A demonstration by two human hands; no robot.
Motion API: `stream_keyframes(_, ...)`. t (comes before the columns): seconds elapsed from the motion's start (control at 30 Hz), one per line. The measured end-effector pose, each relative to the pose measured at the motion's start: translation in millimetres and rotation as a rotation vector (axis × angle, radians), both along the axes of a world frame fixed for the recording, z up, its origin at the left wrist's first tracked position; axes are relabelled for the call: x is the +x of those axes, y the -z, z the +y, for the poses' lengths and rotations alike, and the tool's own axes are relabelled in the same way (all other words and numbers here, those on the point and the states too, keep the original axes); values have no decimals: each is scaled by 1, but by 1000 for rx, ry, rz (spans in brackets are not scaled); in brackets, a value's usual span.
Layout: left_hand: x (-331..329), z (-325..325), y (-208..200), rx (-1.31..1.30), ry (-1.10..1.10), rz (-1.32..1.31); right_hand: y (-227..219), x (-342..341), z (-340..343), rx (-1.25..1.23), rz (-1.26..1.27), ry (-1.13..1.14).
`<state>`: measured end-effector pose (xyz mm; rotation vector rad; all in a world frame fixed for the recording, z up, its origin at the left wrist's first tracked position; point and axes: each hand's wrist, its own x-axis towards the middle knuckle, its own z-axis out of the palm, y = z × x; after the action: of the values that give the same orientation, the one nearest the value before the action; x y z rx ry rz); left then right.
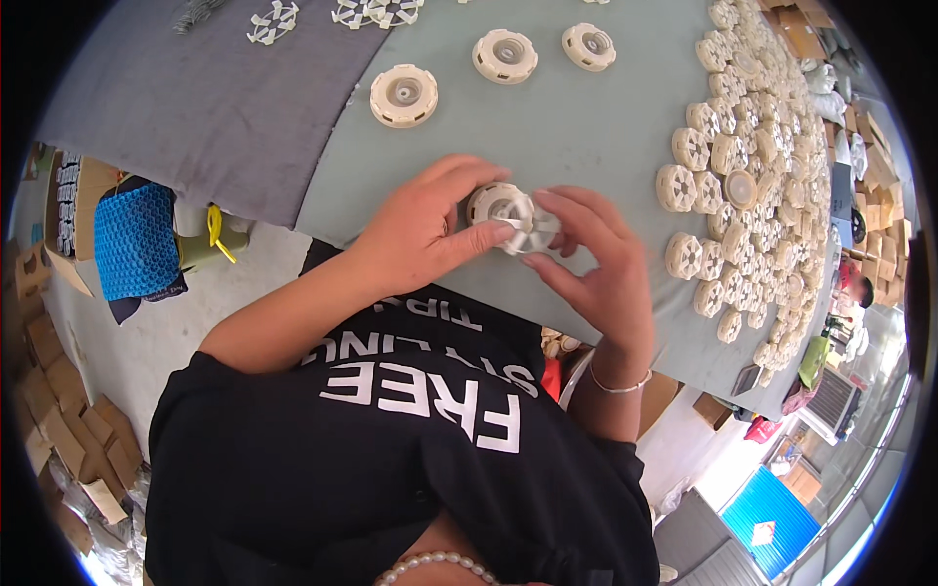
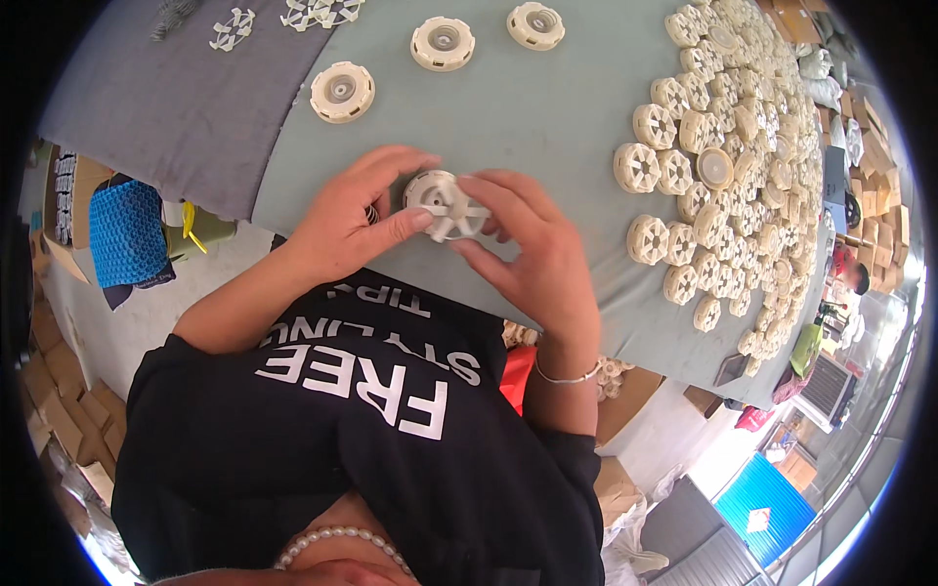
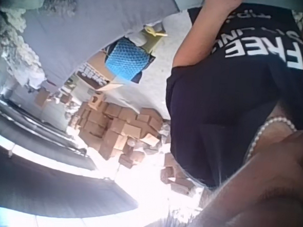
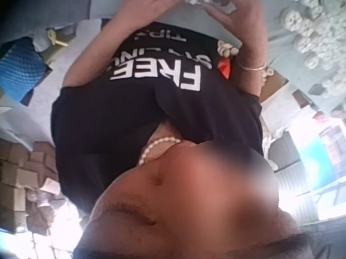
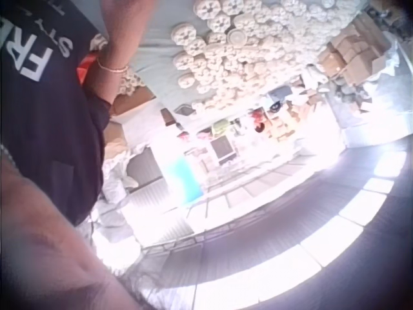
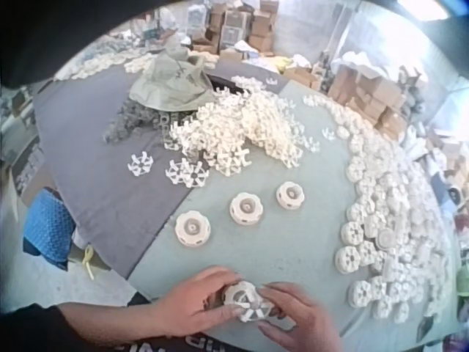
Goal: The person assembles small white plastic components by hand on a table. They pick up a base piece and a cross-shaped insert, fit them together, and place the finished unit into a cardboard box. The person repeats this process for multiple units, occasionally using a metal tray to transfer the assembled parts into the box.
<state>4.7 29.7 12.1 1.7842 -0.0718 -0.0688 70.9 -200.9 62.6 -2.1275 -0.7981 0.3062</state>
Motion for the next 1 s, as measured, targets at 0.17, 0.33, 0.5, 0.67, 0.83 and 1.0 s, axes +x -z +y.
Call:
stream_keyframes(0.17, 3, -2, 3, 92, -15, -25, 10, 6, 12, -65, 39, -74)
stream_keyframes(0.33, 7, -1, 1, 40, -1, 13, 12, 6, 13, -90, 18, -83)
stream_keyframes(0.5, 13, 17, 3, -848, 14, 417, 2, 29, -14, -204, -341, 275)
stream_keyframes(0.67, 8, -1, -1, -1063, 27, 514, 15, -7, 38, 82, -329, -25)
stream_keyframes(0.83, 17, 8, -19, -856, -8, 385, 21, 7, 52, 116, -300, -113)
stream_keyframes(1.0, 31, 69, -23, 206, -301, -269, 25, 73, 18, 379, 199, 300)
